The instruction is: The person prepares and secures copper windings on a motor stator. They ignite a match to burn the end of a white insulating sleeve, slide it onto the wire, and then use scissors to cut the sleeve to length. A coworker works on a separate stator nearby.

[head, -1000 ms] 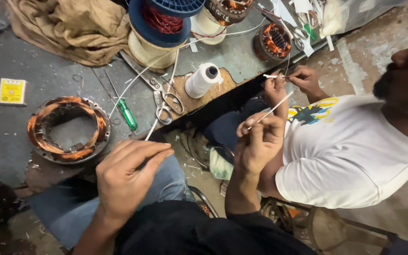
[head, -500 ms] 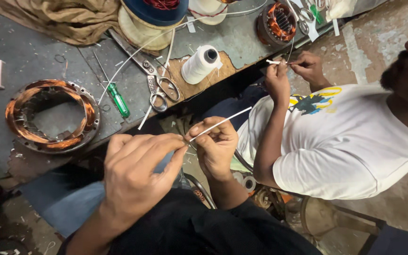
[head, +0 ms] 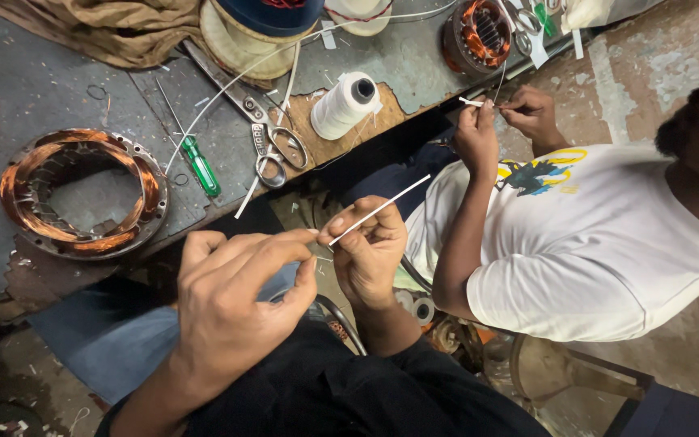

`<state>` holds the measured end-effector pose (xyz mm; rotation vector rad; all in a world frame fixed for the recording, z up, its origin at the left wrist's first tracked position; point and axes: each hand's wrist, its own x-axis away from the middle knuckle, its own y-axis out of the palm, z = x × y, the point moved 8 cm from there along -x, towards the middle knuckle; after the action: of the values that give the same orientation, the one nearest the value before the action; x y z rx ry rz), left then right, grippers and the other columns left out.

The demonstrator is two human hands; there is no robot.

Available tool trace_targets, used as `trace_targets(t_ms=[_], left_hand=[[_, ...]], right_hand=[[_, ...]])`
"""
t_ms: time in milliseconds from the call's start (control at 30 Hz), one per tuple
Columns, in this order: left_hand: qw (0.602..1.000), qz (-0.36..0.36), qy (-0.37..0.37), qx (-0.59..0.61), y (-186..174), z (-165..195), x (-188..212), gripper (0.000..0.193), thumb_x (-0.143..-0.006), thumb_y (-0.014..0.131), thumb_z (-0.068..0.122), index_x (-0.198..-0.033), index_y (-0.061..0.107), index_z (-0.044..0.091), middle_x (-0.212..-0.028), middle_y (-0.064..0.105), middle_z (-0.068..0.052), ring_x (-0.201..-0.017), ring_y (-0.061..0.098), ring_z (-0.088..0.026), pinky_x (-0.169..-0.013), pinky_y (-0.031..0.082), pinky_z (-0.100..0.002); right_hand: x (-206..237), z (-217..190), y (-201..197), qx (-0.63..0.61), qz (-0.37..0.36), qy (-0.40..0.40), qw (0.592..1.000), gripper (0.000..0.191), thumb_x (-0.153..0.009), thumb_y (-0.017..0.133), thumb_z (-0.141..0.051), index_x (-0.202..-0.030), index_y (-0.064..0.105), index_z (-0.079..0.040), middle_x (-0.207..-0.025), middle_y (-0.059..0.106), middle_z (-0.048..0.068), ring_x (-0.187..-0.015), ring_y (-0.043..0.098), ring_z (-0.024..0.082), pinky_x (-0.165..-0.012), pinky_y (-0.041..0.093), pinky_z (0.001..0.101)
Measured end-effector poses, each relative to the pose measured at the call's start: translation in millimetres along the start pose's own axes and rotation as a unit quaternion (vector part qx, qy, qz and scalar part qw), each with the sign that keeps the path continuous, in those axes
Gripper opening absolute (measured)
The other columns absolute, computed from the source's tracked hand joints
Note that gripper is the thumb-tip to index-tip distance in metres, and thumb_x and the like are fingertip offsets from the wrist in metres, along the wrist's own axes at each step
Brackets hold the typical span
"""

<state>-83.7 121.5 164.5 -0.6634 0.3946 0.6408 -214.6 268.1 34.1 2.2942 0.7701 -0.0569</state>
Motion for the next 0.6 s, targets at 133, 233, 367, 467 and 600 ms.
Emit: trace_targets(t_ms=[133,233,367,467,600], left_hand=[[1.0,0.001,0.002,0.0,0.3,0.4,0.2,0.017,-0.082,0.081,0.01,-0.092,0.067,0.013,-0.103,0.078,0.005,-0.086,0.073,-0.011,-0.074,0.039,-0.033],[1.0,0.002,-0.001,0.0,0.6,-0.1,0.4,0.017,-0.082,0.081,0.01,-0.092,0.068,0.013,-0.102,0.078,0.005,-0.085,0.073,-0.011,-0.073,0.039,-0.033],[1.0,0.004,0.003,0.0,-0.1,0.5,-0.1,0.017,-0.082,0.081,0.01,-0.094,0.069,0.013,-0.102,0.078,0.004,-0.086,0.073,-0.011,-0.074,0.04,-0.033],[1.0,0.002,0.005,-0.001,0.2,0.7,-1.0,0.019,-0.083,0.082,0.011,-0.096,0.069,0.012,-0.102,0.078,0.004,-0.088,0.073,-0.012,-0.075,0.041,-0.033],[1.0,0.015,-0.005,0.026,-3.2,-1.7,0.4,0.043,-0.078,0.086,0.015,-0.115,0.067,0.001,-0.109,0.075,-0.008,-0.096,0.072,-0.023,-0.088,0.048,-0.037]], right_hand=[[0.4,-1.6,1.0,-0.009,-0.014,-0.003,1.0,0.037,-0.096,0.074,0.004,-0.129,0.059,0.0,-0.103,0.073,0.017,-0.093,0.074,0.027,-0.086,0.061,0.0363],[0.8,-2.2,1.0,0.001,-0.012,-0.006,1.0,0.037,-0.096,0.074,0.005,-0.13,0.059,0.0,-0.103,0.072,0.017,-0.094,0.074,0.027,-0.087,0.061,0.0374],[1.7,-2.8,3.1,0.01,-0.017,-0.015,1.0,0.038,-0.096,0.075,0.004,-0.129,0.058,0.0,-0.104,0.073,0.018,-0.094,0.074,0.027,-0.088,0.061,0.0381],[2.3,-4.5,4.9,0.023,-0.025,-0.031,0.999,0.037,-0.093,0.077,0.003,-0.126,0.059,0.001,-0.102,0.073,0.018,-0.093,0.074,0.028,-0.087,0.062,0.0392],[2.4,-7.5,6.9,0.055,-0.037,-0.05,0.997,0.034,-0.092,0.079,0.006,-0.119,0.06,-0.001,-0.1,0.073,0.019,-0.093,0.074,0.031,-0.086,0.062,0.0419]])
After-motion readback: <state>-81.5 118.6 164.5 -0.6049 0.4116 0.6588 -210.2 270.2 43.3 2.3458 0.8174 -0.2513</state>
